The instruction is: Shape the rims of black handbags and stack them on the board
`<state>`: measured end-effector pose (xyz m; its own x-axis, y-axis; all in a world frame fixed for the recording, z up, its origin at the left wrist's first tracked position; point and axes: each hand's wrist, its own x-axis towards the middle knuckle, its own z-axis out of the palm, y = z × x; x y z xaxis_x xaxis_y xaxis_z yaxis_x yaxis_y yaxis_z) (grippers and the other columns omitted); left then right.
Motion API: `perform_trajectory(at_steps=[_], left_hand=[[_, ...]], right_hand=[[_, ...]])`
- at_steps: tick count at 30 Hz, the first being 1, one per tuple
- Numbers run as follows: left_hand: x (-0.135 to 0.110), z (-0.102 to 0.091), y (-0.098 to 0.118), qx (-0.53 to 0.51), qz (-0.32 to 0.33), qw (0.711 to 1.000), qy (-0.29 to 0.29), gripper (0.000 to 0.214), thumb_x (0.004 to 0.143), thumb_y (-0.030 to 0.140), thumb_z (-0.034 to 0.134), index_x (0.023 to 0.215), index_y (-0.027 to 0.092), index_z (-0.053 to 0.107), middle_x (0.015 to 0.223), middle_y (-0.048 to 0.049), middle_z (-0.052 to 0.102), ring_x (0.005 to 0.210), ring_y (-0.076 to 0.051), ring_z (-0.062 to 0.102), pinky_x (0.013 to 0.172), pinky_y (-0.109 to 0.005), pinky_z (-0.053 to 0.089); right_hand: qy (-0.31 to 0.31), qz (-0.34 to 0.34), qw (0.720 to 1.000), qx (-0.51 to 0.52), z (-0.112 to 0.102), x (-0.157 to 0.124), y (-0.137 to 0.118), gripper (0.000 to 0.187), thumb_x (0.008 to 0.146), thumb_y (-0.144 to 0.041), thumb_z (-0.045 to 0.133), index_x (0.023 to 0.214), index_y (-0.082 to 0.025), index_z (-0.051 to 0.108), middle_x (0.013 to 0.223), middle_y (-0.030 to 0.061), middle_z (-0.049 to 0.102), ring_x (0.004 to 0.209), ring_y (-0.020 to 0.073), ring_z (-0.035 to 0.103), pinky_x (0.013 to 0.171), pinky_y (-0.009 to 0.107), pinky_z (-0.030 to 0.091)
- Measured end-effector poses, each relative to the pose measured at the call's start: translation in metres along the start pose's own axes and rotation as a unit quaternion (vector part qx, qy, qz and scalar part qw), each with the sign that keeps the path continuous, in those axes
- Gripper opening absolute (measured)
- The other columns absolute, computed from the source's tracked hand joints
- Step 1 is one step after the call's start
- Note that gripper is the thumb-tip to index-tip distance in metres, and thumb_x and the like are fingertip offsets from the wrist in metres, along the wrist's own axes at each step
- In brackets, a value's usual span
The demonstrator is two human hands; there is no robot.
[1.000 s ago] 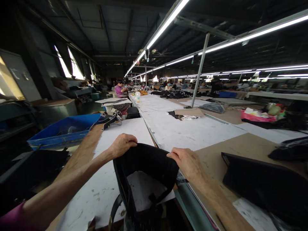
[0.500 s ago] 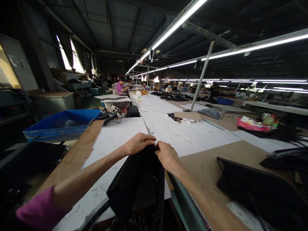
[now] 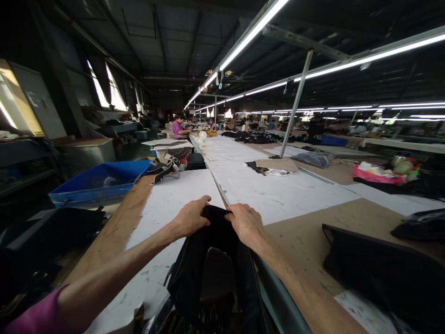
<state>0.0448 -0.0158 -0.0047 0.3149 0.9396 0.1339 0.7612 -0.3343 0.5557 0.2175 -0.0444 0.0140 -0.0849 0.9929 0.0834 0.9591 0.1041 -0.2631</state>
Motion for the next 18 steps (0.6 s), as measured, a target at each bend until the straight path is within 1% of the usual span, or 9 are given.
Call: perform_trajectory(at_steps=[2,3,5,7,10,13,16,18], left_hand=[[0.012,0.003,-0.002,-0.047,0.045,0.997,-0.038,0.042,0.057,0.010,0.048,0.097,0.018,0.060,0.085,-0.0030,0.064,0.079,-0.020,0.057,0.066,-0.025,0.042],[0.016,0.004,-0.004,-0.082,0.066,0.992,-0.064,0.038,0.057,0.008,0.044,0.090,0.017,0.062,0.079,-0.0014,0.064,0.075,-0.018,0.057,0.063,-0.023,0.042],[0.021,0.008,-0.009,-0.151,0.089,0.978,-0.111,0.036,0.057,0.008,0.042,0.084,0.016,0.064,0.070,0.0007,0.063,0.066,-0.015,0.056,0.057,-0.021,0.040],[0.024,0.010,-0.014,-0.196,0.084,0.968,-0.133,0.034,0.057,0.009,0.043,0.084,0.015,0.065,0.067,0.0015,0.062,0.061,-0.013,0.054,0.054,-0.020,0.040],[0.025,0.011,-0.016,-0.249,0.057,0.953,-0.164,0.030,0.059,0.014,0.048,0.085,0.013,0.065,0.067,0.0006,0.062,0.058,-0.013,0.053,0.054,-0.021,0.040],[0.024,0.010,-0.016,-0.271,0.043,0.946,-0.172,0.028,0.064,0.022,0.051,0.086,0.012,0.065,0.069,-0.0007,0.063,0.058,-0.013,0.053,0.053,-0.021,0.040],[0.023,0.010,-0.014,-0.242,0.050,0.958,-0.147,0.027,0.069,0.029,0.049,0.084,0.013,0.065,0.066,-0.0007,0.062,0.055,-0.012,0.051,0.050,-0.021,0.038],[0.022,0.011,-0.012,-0.219,0.055,0.965,-0.131,0.027,0.070,0.030,0.047,0.081,0.013,0.066,0.064,-0.0005,0.061,0.054,-0.012,0.050,0.049,-0.021,0.036]], right_hand=[[0.001,-0.023,1.000,-0.010,-0.004,-0.001,0.007,0.017,0.076,-0.032,0.046,0.070,-0.025,0.060,0.067,-0.0006,0.057,0.068,0.0137,0.051,0.056,0.023,0.027],[-0.001,-0.035,0.999,-0.012,-0.006,-0.001,0.011,0.018,0.076,-0.031,0.046,0.068,-0.024,0.060,0.065,-0.0010,0.057,0.068,0.0134,0.050,0.057,0.023,0.027],[-0.005,-0.056,0.998,-0.008,-0.008,0.000,0.021,0.019,0.077,-0.032,0.045,0.066,-0.024,0.059,0.063,-0.0017,0.056,0.068,0.0129,0.050,0.057,0.022,0.027],[-0.007,-0.069,0.998,0.006,-0.007,0.002,0.031,0.020,0.077,-0.034,0.045,0.069,-0.025,0.061,0.065,-0.0023,0.057,0.069,0.0127,0.050,0.057,0.022,0.028],[-0.009,-0.083,0.996,0.023,-0.004,0.007,0.039,0.021,0.078,-0.037,0.044,0.074,-0.026,0.062,0.067,-0.0028,0.059,0.070,0.0127,0.050,0.057,0.022,0.028],[-0.011,-0.085,0.996,0.020,-0.002,0.008,0.039,0.022,0.079,-0.037,0.044,0.072,-0.025,0.062,0.065,-0.0029,0.058,0.069,0.0126,0.051,0.058,0.022,0.029],[-0.011,-0.084,0.996,-0.005,-0.005,0.007,0.035,0.024,0.080,-0.039,0.044,0.070,-0.024,0.061,0.065,-0.0022,0.058,0.070,0.0131,0.052,0.058,0.022,0.029],[-0.011,-0.073,0.996,-0.041,-0.006,0.006,0.033,0.025,0.079,-0.041,0.046,0.070,-0.024,0.061,0.068,-0.0009,0.059,0.073,0.0146,0.053,0.059,0.023,0.029]])
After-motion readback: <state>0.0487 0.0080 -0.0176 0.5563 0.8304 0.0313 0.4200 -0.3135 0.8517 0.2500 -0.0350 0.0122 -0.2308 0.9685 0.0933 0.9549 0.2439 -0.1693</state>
